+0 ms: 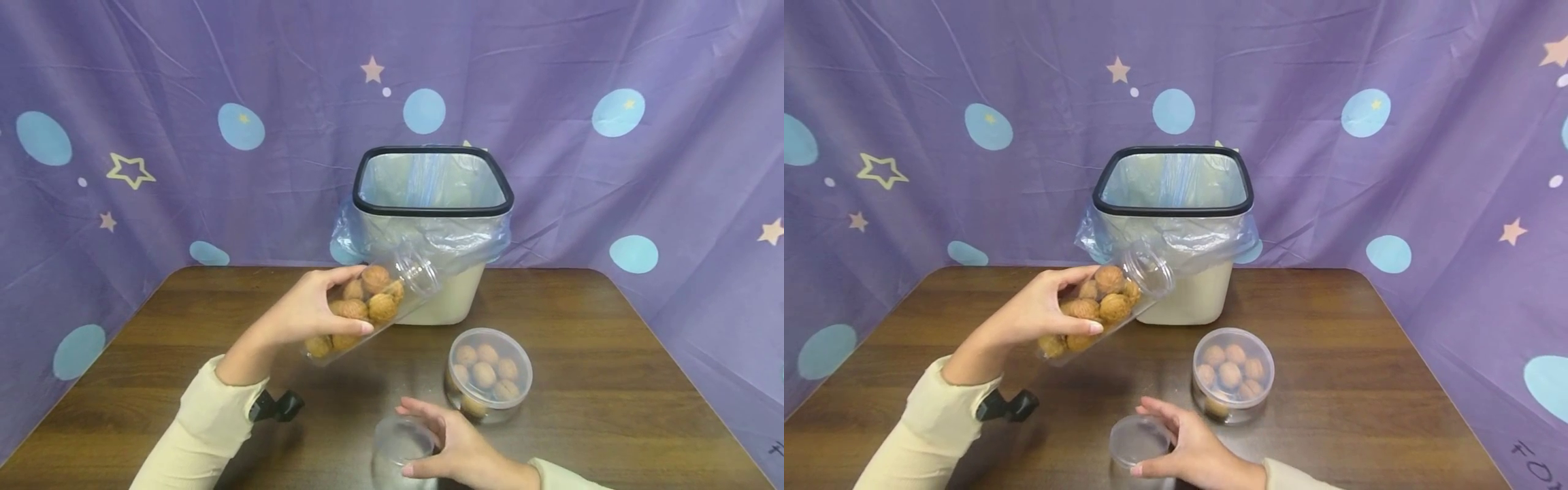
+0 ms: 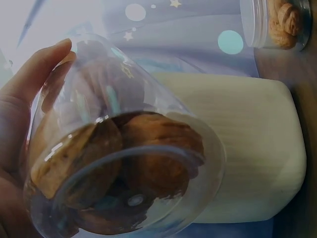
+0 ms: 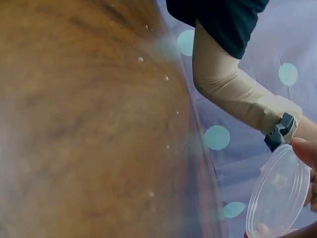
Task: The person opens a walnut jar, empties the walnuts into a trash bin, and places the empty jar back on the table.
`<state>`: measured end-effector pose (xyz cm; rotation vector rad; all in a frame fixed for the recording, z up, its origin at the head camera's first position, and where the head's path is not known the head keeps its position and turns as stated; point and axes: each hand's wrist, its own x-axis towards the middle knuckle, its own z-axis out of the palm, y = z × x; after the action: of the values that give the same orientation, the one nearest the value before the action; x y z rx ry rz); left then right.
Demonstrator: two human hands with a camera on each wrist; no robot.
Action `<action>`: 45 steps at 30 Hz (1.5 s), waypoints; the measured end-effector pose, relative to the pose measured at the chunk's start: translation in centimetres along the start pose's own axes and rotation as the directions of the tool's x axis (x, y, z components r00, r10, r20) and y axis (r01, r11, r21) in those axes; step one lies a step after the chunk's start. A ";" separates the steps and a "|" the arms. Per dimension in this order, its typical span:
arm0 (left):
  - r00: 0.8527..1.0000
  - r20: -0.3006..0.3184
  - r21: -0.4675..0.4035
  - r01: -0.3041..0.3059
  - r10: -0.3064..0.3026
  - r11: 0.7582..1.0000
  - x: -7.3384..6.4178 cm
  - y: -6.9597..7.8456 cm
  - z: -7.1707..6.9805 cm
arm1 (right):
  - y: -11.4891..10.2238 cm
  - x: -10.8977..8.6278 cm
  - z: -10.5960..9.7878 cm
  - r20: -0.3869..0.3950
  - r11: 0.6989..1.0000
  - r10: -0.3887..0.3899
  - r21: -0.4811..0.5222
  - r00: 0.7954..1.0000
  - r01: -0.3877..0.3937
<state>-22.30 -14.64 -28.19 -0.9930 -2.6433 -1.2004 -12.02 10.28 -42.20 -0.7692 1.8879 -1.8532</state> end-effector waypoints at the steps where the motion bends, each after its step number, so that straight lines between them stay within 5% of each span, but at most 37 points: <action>1: 1.000 0.000 0.003 0.001 -0.001 1.000 0.0 -0.1 0.0 | 0.1 0.1 -0.1 0.001 1.000 0.016 0.003 1.000 -0.016; 13: 1.000 0.013 0.015 0.014 -0.014 1.000 0.4 0.5 -1.2 | 1.1 0.4 -0.5 -0.032 0.992 0.124 0.025 0.992 -0.123; 30: 0.998 0.015 0.021 -0.062 0.062 0.998 0.9 1.0 -2.4 | 2.2 1.3 -1.7 0.097 0.976 0.023 -0.216 0.995 -0.002; 45: 0.996 0.036 0.038 -0.089 0.088 0.995 1.4 0.9 -2.8 | 2.4 1.8 -1.8 -0.064 0.968 0.041 -0.244 0.997 -0.055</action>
<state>-23.36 -15.41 -25.27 -1.1208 -2.6076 -1.1179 -14.83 10.48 -44.33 -0.7451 2.1821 -1.6490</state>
